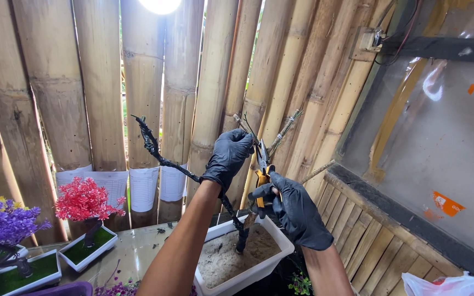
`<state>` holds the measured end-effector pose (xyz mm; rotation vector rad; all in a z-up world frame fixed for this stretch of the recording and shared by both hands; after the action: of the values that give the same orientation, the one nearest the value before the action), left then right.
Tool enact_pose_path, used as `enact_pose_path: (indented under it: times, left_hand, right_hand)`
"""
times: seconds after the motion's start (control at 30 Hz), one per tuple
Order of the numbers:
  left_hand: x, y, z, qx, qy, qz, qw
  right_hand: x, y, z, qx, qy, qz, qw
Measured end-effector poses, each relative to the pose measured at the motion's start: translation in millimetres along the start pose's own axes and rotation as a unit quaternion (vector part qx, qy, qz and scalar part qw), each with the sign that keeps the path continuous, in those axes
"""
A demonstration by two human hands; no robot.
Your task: The person is wiring the branches of a small decorative tree to shape it, using pliers to cut the wire.
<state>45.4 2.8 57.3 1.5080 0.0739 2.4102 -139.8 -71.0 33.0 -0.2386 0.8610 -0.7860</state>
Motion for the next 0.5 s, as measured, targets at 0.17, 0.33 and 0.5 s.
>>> enact_pose_path:
  times: [0.17, 0.33, 0.5]
  left_hand:
    - [18.2, -2.0, -14.6, -0.013, 0.007, -0.011, 1.0]
    - [5.4, 2.2, -6.7, -0.003, 0.012, -0.02, 1.0]
    - [2.9, 3.1, -7.0, 0.01, 0.011, -0.021, 1.0]
  right_hand:
    - [59.3, 18.7, -1.9, 0.05, 0.243, 0.425, 0.871]
    - [54.6, 24.7, -5.9, 0.084, 0.235, 0.449, 0.858]
    - [46.7, 18.0, -8.4, 0.09, 0.278, 0.4, 0.869]
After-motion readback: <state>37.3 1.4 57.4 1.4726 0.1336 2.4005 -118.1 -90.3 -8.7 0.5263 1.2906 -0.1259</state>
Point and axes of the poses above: each hand's wrist, its own z-axis towards the middle knuckle, its own y-axis out of the palm, x = y × z, the point moved 8 cm from there along z, towards the middle knuckle, and after that the axes turned 7 degrees about x, right-handed, at the moved point
